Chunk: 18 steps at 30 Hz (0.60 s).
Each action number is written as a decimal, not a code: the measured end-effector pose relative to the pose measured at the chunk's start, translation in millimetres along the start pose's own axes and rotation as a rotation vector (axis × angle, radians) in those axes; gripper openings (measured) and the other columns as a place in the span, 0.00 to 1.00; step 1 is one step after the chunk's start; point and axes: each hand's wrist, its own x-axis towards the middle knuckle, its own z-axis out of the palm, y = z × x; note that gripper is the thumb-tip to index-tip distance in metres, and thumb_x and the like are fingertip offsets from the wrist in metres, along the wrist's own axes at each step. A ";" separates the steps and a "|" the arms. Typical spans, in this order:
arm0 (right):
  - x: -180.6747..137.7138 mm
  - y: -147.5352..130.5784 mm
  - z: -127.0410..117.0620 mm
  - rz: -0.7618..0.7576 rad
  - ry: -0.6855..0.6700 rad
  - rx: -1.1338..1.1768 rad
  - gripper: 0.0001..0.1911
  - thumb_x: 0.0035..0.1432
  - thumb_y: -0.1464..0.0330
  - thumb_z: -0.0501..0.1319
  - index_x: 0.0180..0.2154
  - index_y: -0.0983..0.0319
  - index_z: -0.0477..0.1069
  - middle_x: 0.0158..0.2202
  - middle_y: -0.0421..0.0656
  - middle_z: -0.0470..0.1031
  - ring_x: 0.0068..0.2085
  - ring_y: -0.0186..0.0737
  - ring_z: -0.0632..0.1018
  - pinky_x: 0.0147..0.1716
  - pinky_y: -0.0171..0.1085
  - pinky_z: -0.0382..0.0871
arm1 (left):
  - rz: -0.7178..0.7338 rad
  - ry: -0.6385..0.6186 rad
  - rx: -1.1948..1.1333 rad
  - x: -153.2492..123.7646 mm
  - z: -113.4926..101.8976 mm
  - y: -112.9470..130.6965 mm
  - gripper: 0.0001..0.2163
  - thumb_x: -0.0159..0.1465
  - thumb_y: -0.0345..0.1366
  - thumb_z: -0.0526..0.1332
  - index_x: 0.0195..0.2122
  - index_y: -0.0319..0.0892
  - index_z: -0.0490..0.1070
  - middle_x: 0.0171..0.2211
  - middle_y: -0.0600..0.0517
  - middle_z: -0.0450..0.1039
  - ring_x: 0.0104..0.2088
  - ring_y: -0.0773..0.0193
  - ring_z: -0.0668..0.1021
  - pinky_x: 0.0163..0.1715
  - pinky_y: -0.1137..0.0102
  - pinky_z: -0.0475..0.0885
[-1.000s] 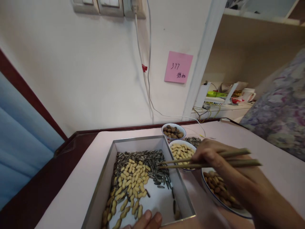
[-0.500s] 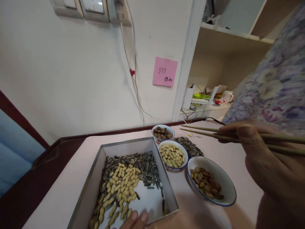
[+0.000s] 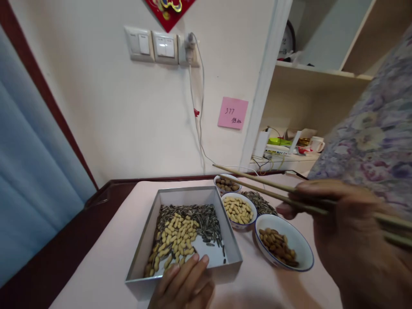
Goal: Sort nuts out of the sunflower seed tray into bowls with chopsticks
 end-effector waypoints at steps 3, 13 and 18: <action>-16.1 6.0 -3.7 0.171 -0.206 -0.125 0.10 0.71 0.57 0.61 0.46 0.43 0.82 0.43 0.39 0.83 0.40 0.45 0.86 0.39 0.39 0.85 | 0.006 0.094 0.014 3.7 3.0 2.2 0.13 0.76 0.38 0.56 0.36 0.50 0.79 0.51 0.55 0.83 0.68 0.71 0.68 0.73 0.69 0.50; -42.4 38.8 -13.3 0.230 -0.541 -0.256 0.15 0.73 0.57 0.57 0.47 0.52 0.82 0.49 0.44 0.84 0.51 0.45 0.86 0.47 0.33 0.84 | 0.227 0.000 0.105 11.7 7.8 11.3 0.07 0.69 0.43 0.69 0.46 0.52 0.81 0.64 0.58 0.74 0.66 0.67 0.70 0.75 0.58 0.51; -39.7 42.7 -2.9 0.102 -0.545 -0.311 0.13 0.73 0.59 0.58 0.45 0.53 0.81 0.44 0.43 0.84 0.46 0.41 0.86 0.43 0.26 0.81 | 0.360 -0.028 0.227 27.2 28.5 17.1 0.14 0.74 0.44 0.63 0.57 0.51 0.78 0.72 0.58 0.64 0.70 0.66 0.65 0.67 0.67 0.64</action>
